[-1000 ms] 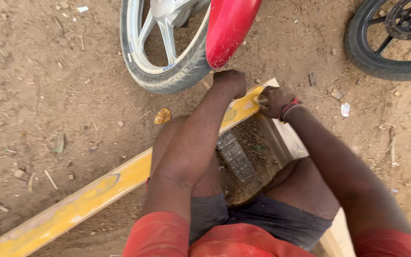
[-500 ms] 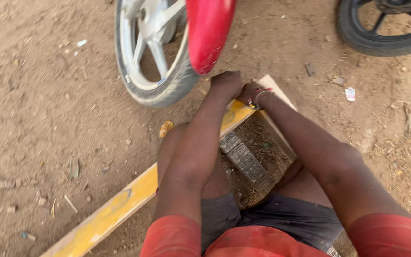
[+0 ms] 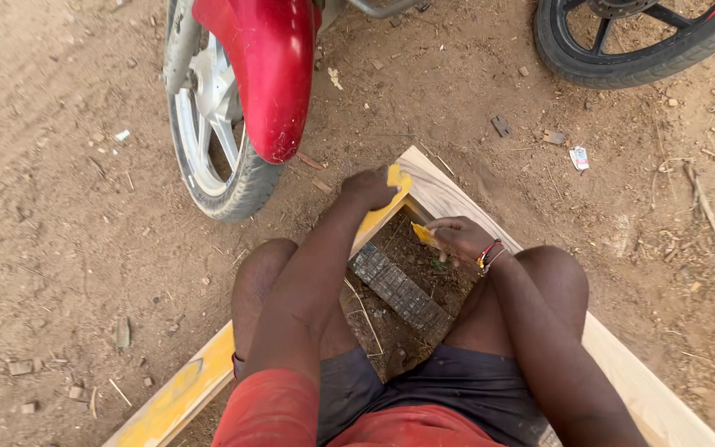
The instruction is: The person applies yellow putty to the joints of a wooden frame using a small piece of wood. They spread the material along the inner edges and corners of the frame while sitting on the ground.
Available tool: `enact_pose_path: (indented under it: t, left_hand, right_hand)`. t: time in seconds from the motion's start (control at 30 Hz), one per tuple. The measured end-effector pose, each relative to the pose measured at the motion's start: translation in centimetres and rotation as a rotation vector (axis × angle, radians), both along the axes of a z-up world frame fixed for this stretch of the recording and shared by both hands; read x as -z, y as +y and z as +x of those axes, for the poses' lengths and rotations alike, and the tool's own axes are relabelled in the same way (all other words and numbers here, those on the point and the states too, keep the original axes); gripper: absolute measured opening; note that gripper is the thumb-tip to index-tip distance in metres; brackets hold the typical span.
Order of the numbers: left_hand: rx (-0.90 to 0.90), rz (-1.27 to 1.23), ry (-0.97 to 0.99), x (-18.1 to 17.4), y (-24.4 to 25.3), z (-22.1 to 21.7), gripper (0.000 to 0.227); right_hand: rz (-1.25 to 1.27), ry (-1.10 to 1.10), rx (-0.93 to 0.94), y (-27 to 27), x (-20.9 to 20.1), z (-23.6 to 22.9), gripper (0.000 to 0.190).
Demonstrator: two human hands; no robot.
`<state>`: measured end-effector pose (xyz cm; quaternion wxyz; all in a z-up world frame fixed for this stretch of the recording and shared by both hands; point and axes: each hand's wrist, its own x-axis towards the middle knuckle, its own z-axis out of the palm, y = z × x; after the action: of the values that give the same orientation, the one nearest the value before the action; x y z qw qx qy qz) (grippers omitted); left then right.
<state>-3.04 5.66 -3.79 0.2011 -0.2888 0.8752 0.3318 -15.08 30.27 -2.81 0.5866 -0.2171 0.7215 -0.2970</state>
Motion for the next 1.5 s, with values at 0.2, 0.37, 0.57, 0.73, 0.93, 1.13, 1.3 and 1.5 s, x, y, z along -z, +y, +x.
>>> enact_pose_path:
  t: [0.2,0.37,0.57,0.73,0.93,1.13,1.3,1.5]
  left_hand:
    - [0.133,-0.09,-0.272,-1.0,-0.5,3.8,0.06]
    - [0.164,-0.067,-0.415,0.9,-2.3,8.0,0.042]
    - [-0.03,-0.113,-0.118,-2.6,-0.5,7.4,0.047]
    - [-0.083,-0.059,-0.063,-4.5,-0.9,7.4,0.048]
    - [-0.063,-0.059,-0.079,-4.0,-2.3,7.9,0.045]
    - [-0.107,-0.034,0.016,-5.1,-1.8,8.3,0.047]
    - [-0.117,-0.05,0.155,-4.6,-2.2,9.3,0.053]
    - [-0.348,0.124,0.531,-7.4,-3.1,18.6,0.049]
  right_hand:
    - [-0.074,0.005,0.05,-0.4,1.5,-3.1,0.039]
    - [-0.444,-0.127,0.192,-2.2,3.6,-2.3,0.044]
    - [-0.356,1.075,-0.464,-6.6,4.5,-0.2,0.042]
    - [0.02,1.231,-0.793,-9.5,1.9,1.6,0.049]
    - [0.244,1.104,-0.734,-13.4,0.6,-2.9,0.05]
    - [0.322,1.207,-0.789,-16.3,9.0,-4.9,0.052]
    - [0.315,1.028,-0.73,-15.3,7.4,1.0,0.051]
    - [0.236,0.287,-0.315,-10.2,2.7,5.0,0.043]
